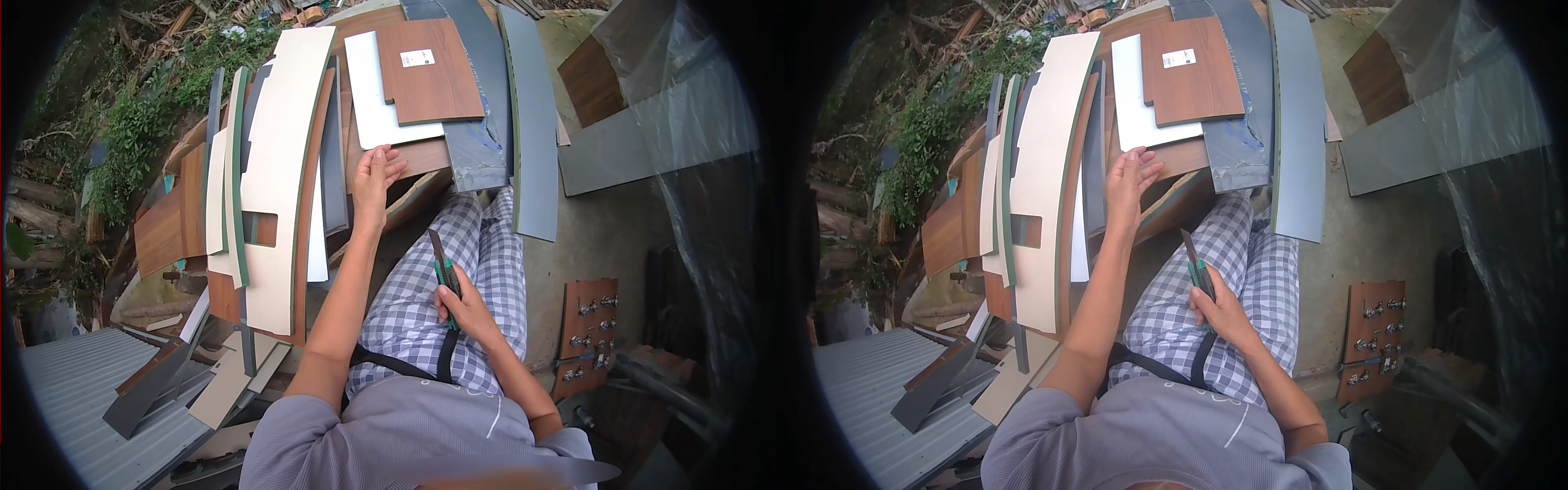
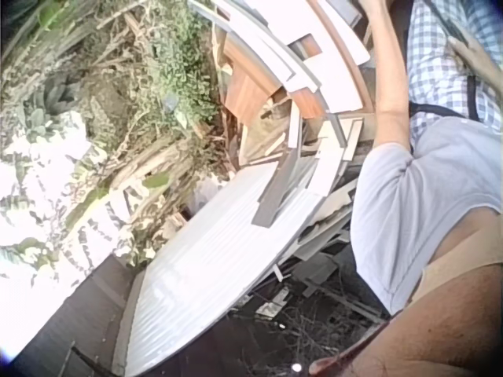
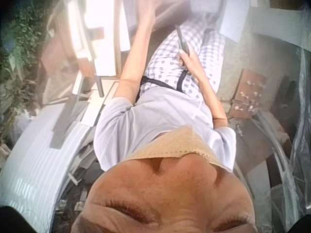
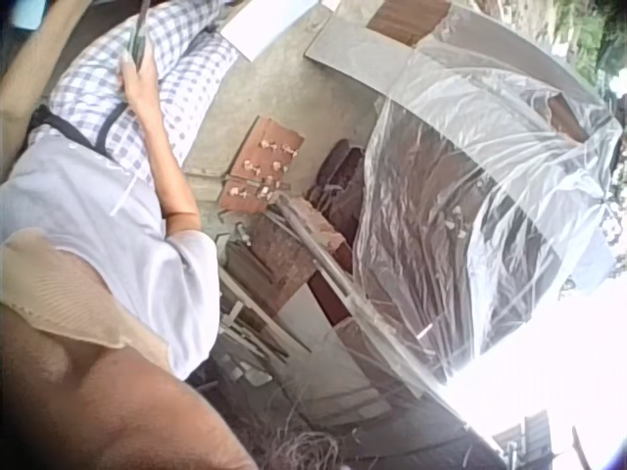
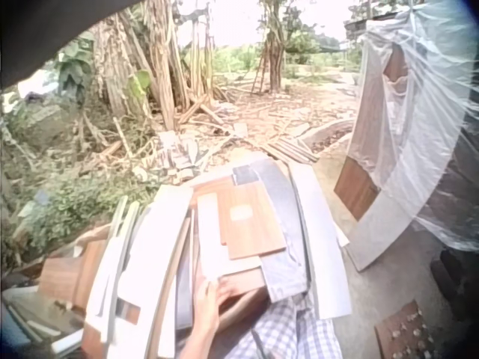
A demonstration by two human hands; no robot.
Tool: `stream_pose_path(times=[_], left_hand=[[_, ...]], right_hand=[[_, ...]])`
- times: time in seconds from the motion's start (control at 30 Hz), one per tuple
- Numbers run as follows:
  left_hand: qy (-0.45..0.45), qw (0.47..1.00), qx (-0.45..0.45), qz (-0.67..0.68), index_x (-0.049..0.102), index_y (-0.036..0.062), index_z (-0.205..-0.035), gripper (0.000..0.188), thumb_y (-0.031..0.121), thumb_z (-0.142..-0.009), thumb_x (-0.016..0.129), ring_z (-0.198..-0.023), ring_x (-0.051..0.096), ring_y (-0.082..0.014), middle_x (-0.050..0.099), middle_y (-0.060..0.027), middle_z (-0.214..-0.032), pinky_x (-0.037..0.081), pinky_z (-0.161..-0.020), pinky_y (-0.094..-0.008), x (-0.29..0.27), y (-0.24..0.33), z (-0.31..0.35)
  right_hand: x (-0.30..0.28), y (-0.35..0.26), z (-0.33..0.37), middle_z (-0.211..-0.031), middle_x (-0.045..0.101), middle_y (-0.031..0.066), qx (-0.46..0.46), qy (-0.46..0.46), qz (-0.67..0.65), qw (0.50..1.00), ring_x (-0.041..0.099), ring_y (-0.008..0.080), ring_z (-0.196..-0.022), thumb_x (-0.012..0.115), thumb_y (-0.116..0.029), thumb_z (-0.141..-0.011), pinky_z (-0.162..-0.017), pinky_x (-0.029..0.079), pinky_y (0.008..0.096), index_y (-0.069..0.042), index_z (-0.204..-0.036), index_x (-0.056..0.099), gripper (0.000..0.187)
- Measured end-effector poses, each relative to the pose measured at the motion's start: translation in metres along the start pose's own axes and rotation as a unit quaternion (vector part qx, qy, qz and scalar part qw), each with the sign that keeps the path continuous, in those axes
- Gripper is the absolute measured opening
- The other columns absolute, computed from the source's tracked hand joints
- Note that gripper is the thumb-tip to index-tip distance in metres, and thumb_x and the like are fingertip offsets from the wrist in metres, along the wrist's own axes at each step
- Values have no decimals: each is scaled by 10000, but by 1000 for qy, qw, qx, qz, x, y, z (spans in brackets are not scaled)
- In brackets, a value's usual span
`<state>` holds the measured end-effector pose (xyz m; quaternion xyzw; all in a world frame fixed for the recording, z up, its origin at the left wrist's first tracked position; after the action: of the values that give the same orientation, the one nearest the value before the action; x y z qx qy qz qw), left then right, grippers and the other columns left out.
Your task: Trimming the edges of laminate wood panels using a utility knife while seated in a workshop area.
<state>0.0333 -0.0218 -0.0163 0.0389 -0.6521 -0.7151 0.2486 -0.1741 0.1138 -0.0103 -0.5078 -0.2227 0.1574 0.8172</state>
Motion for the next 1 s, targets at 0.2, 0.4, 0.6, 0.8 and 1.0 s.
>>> stream_pose_path(times=[0.2, 0.4, 0.6, 0.8, 1.0], left_hand=[[-14, 998, 34, 58, 467, -68, -1196, 444, 315, -976, 422, -1086, 567, -277, 553, -204, -1165, 443, -946, -353, 14, -30, 30], [-48, 993, 8, 109, 397, -74, -1270, 536, 375, -976, 397, -1182, 496, -299, 487, -235, -1254, 385, -1019, -374, 33, -18, 42], [-127, 988, -74, 55, 349, -17, -1335, 637, 463, -931, 460, -1219, 450, -275, 424, -215, -1309, 373, -1021, -385, 63, -42, 58], [-98, 989, -85, 69, 140, 2, -1408, 842, 448, -864, 603, -1115, 506, -234, 316, -216, -1364, 424, -905, -319, 84, -60, 57], [-107, 987, -61, 99, 45, 60, -1416, 886, 408, -851, 631, -1045, 568, -270, 467, -204, -1229, 467, -879, -357, 101, -73, 57]], right_hand=[[-5, -23, 5, -736, 514, 43, -38, 62, -56, 996, 499, 87, -576, 459, -169, -949, -543, 461, 234, -1, -1352, 275, 474], [-21, -48, -7, -733, 507, 55, -89, 80, -57, 991, 486, 96, -572, 463, -171, -949, -540, 468, 247, -21, -1296, 317, 404], [-26, -63, -12, -743, 505, 59, -108, 117, -48, 986, 483, 103, -561, 469, -195, -951, -533, 469, 250, -37, -1297, 345, 400], [-28, -59, -14, -741, 501, 52, -93, 130, -48, 986, 481, 97, -558, 464, -191, -952, -529, 466, 245, -39, -1279, 352, 378], [-27, -56, -16, -737, 501, 53, -86, 123, -34, 988, 481, 97, -555, 450, -171, -954, -530, 466, 244, -30, -1213, 368, 306]])
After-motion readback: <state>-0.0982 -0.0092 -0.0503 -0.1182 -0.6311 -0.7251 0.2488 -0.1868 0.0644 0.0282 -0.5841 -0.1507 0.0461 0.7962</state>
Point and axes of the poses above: each hand's wrist, its own z-axis away from the middle knuckle, its own x-axis out of the palm, y = z × x, the point moved 2 cm from there along -z, towards the middle knuckle
